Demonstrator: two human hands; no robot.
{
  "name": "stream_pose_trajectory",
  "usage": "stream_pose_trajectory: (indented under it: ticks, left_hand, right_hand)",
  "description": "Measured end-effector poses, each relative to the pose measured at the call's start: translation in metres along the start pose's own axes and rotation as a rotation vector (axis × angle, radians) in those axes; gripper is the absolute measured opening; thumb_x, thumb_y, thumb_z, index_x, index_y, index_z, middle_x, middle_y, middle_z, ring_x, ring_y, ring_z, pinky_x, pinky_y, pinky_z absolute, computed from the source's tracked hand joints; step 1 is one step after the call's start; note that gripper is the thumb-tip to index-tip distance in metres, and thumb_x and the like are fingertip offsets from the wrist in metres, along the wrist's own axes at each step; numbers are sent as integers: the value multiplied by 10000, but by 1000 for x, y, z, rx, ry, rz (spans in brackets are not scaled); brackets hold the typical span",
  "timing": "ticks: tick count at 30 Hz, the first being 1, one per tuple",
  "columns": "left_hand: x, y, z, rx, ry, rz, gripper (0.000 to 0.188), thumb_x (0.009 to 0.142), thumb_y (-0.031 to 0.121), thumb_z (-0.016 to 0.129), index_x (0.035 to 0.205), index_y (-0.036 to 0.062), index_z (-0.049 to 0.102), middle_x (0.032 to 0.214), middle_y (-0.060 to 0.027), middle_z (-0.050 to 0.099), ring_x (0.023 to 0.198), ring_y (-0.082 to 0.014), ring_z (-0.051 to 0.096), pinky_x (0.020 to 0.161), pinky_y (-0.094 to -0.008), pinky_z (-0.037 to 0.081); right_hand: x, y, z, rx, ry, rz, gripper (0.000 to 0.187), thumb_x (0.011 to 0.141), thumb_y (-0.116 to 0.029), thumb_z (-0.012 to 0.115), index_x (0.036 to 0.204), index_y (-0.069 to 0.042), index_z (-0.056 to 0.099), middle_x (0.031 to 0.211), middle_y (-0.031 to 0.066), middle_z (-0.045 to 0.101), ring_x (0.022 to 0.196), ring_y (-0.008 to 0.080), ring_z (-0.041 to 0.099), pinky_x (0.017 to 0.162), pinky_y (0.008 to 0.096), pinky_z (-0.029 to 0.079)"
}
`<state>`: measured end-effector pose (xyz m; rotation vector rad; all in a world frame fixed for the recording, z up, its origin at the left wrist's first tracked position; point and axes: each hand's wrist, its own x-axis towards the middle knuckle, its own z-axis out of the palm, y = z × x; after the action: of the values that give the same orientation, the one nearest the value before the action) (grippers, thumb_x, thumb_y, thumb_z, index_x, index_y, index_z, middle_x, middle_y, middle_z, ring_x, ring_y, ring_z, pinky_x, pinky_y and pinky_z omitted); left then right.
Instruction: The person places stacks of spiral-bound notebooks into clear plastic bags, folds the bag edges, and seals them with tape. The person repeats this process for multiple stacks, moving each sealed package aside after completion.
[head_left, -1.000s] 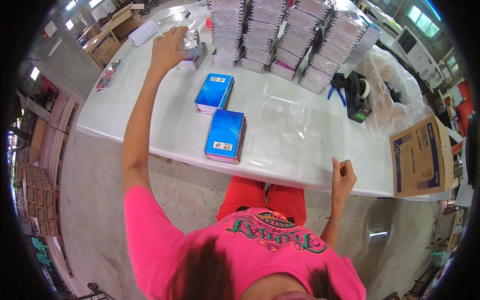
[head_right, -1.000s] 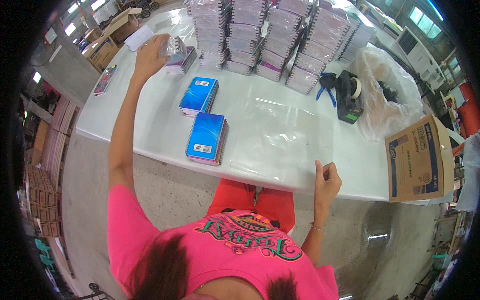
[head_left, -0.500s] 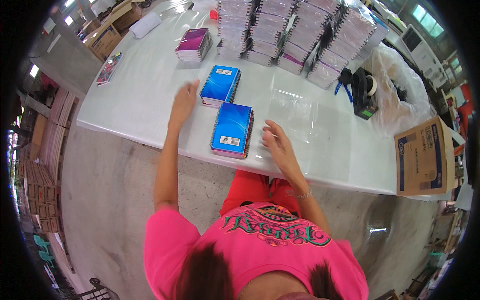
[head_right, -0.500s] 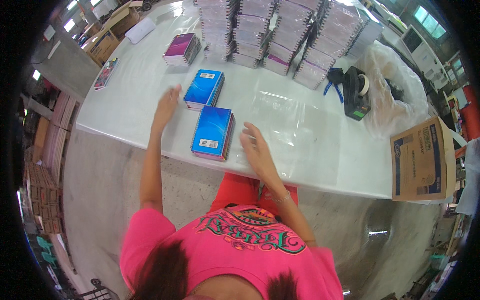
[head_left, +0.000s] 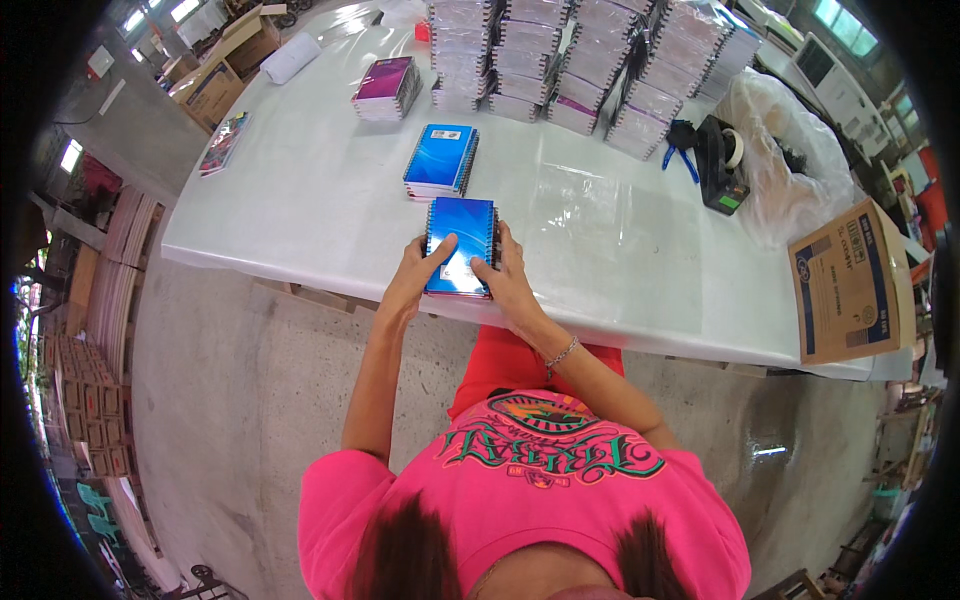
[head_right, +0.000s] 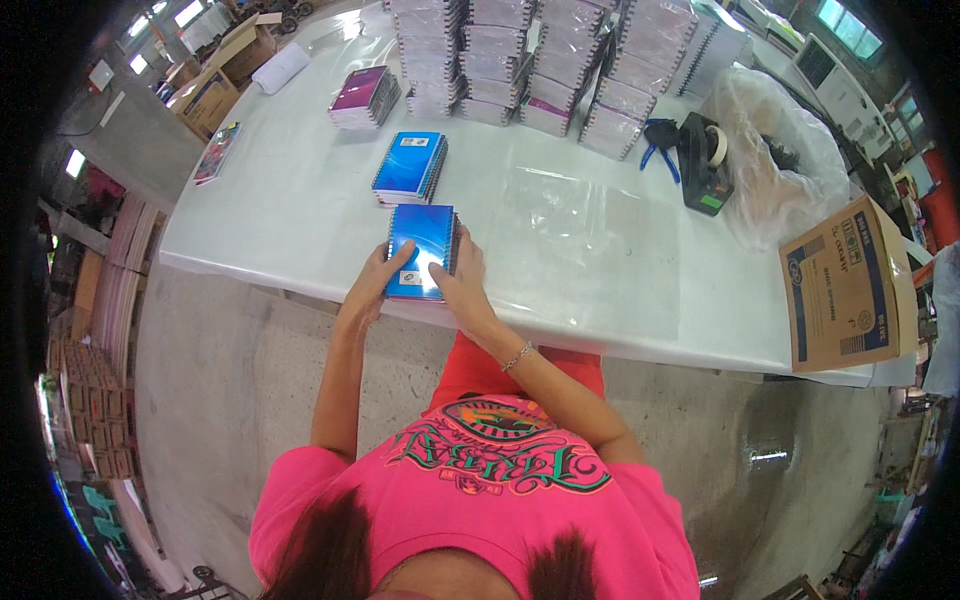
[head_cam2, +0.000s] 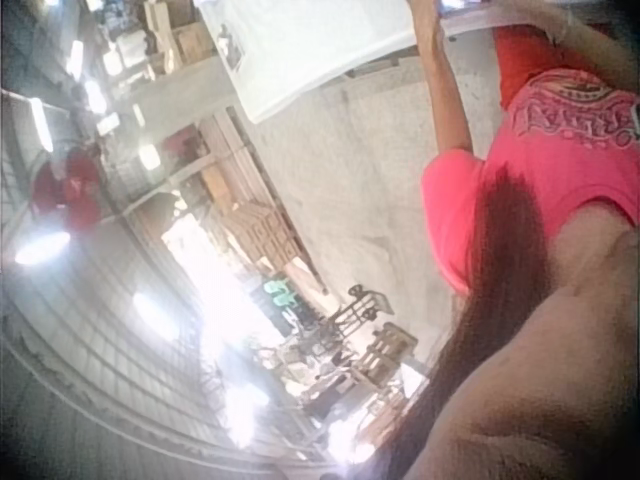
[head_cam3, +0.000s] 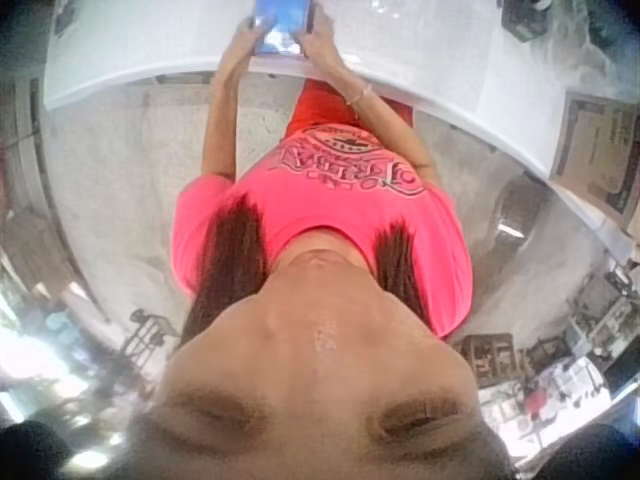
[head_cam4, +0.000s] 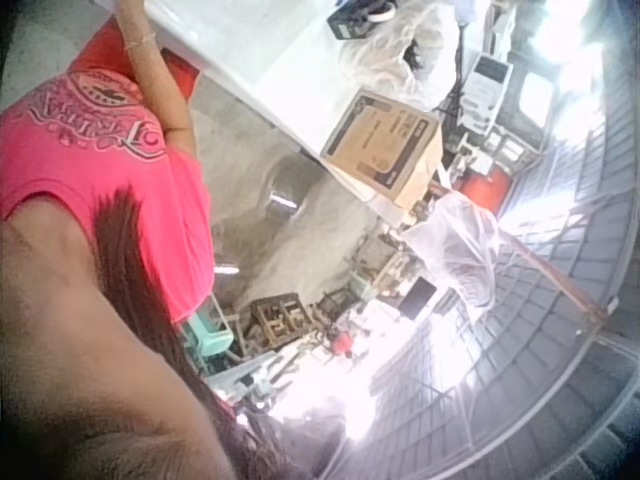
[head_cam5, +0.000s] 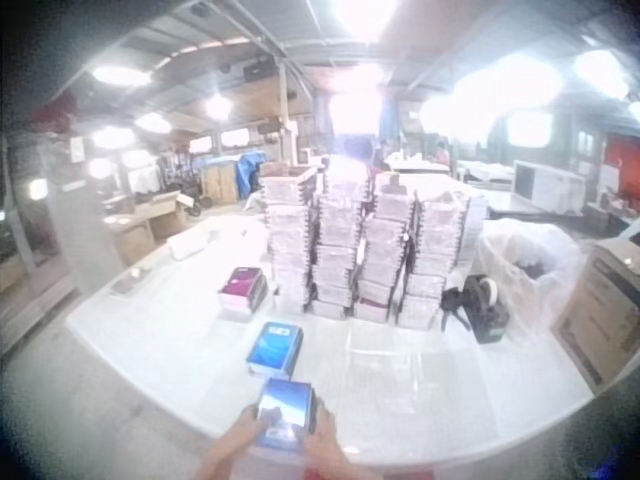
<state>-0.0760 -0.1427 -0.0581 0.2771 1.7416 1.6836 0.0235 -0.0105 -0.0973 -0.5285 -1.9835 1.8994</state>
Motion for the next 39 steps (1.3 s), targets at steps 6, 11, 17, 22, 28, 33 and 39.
stream_pose_trajectory:
  ticks: [6, 11, 17, 22, 28, 33, 39]
  left_hand:
    - [-28, 10, 28, -260, 29, 225, 794, 727, 124, 826, 1364, -59, 387, 1224, -184, 573, 1066, -222, 615, 894, -348, 541]
    - [-27, 19, 89, -254, -238, 490, 843, 701, 54, 823, 1414, 18, 373, 1249, -115, 560, 1138, -200, 563, 918, -327, 523]
    - [1, 1, 160, -145, -488, 473, 989, 769, 7, 733, 1536, 141, 123, 1456, -127, 326, 1327, -258, 377, 1095, -366, 338]
    - [28, -38, 178, 31, -553, 555, 934, 852, 69, 609, 1555, 109, -5, 1552, -161, 143, 1453, -274, 127, 1181, -382, 118]
    - [39, -41, 160, 207, -609, 557, 913, 891, 140, 600, 1546, 72, -34, 1565, -173, 118, 1463, -287, 114, 1183, -394, 110]
    - [36, -39, 160, 173, -572, 529, 861, 899, 176, 620, 1533, 43, 55, 1536, -181, 208, 1426, -310, 232, 1169, -405, 190]
    - [22, -8, 170, 161, -456, 385, 802, 867, 214, 670, 1487, 18, 202, 1392, -187, 421, 1302, -299, 411, 1120, -401, 288]
  right_hand:
    - [-27, -30, -26, 481, -87, -11, 901, 814, -121, 720, 1523, -34, 171, 1486, 164, 281, 1341, 290, 344, 1105, 392, 336]
    - [-42, -57, -99, 371, -136, -181, 919, 816, -97, 729, 1528, -49, 149, 1474, 135, 343, 1362, 243, 332, 1126, 351, 293]
    - [-55, -51, -181, 152, -71, -171, 904, 824, -27, 683, 1530, -51, 118, 1497, 135, 316, 1395, 225, 281, 1154, 345, 217]
    - [-61, -13, -199, 147, -35, -158, 910, 834, 27, 603, 1542, -59, 38, 1563, 150, 173, 1460, 226, 138, 1180, 338, 103]
    - [-56, -5, -209, -3, -115, -182, 932, 814, 73, 554, 1542, -54, -15, 1585, 154, 98, 1479, 230, 55, 1185, 345, 67]
    - [-56, 2, -209, -13, -86, -229, 858, 841, 56, 557, 1532, -51, 59, 1544, 134, 203, 1457, 220, 133, 1176, 345, 131]
    - [-56, -24, -215, 138, 3, -97, 749, 836, -36, 641, 1479, -1, 260, 1396, 157, 437, 1280, 256, 438, 1095, 352, 314]
